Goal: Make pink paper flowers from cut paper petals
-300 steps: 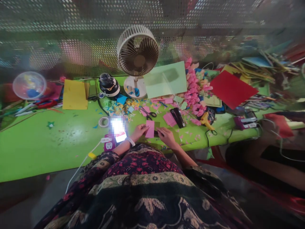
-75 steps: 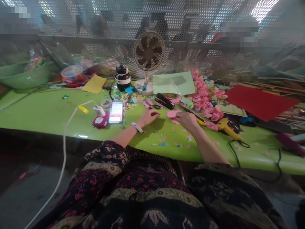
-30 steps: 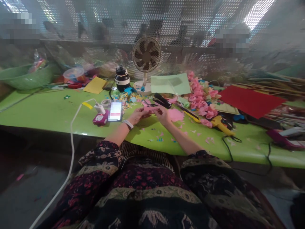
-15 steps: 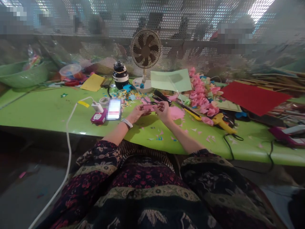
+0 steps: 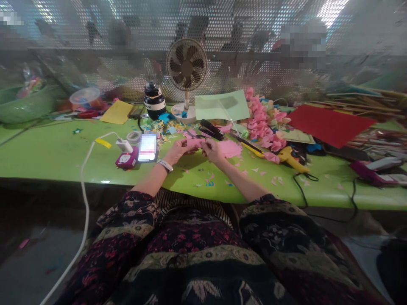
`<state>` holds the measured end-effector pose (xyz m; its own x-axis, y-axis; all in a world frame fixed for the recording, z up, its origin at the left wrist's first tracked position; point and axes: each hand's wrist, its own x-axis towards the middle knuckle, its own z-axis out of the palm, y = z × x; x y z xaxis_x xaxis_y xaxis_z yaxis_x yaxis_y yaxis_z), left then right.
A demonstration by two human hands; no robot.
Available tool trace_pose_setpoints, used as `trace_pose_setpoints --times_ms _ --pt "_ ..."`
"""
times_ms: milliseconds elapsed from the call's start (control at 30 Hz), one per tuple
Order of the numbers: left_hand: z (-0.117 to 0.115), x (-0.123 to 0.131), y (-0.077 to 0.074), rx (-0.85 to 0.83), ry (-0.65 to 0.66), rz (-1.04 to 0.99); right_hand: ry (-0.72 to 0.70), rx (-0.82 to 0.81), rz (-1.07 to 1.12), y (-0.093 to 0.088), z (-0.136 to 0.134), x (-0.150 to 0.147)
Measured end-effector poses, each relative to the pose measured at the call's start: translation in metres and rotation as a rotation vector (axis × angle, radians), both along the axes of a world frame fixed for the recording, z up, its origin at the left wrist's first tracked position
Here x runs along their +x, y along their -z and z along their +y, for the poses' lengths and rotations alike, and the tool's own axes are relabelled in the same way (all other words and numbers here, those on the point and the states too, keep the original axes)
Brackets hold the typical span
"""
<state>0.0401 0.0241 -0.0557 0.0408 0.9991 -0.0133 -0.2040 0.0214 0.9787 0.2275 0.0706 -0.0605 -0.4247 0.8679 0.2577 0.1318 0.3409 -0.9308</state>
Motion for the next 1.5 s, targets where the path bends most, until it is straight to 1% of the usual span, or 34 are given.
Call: trace_pose_setpoints --times_ms 233,367,500,733,933,1067,1200,1367,1500 --pt "0.001 0.0 0.001 0.027 -0.031 -0.012 -0.072 -0.087 0.033 0.005 0.002 -0.001" --pt "0.0 0.001 0.0 0.046 -0.048 0.019 -0.058 -0.135 0.04 0.005 0.002 -0.005" --pt "0.001 0.0 0.002 0.037 -0.06 0.037 -0.051 -0.177 0.017 0.001 0.0 -0.006" --pt "0.004 -0.003 0.006 0.039 -0.073 0.057 -0.044 -0.195 -0.059 -0.006 -0.006 -0.001" --pt "0.004 -0.004 0.005 0.052 -0.024 0.062 -0.054 -0.184 -0.047 0.002 0.001 -0.002" --pt "0.005 -0.005 0.007 0.057 -0.022 0.075 -0.058 -0.16 -0.029 0.009 0.006 -0.005" --pt "0.004 -0.006 0.006 0.044 -0.026 0.111 -0.065 -0.126 -0.041 0.011 0.008 -0.005" --pt "0.001 -0.007 0.004 0.053 0.008 0.166 -0.045 -0.13 -0.046 0.006 0.006 -0.004" --pt "0.002 -0.006 0.004 0.043 -0.006 0.11 -0.046 -0.204 -0.068 -0.003 0.0 -0.002"
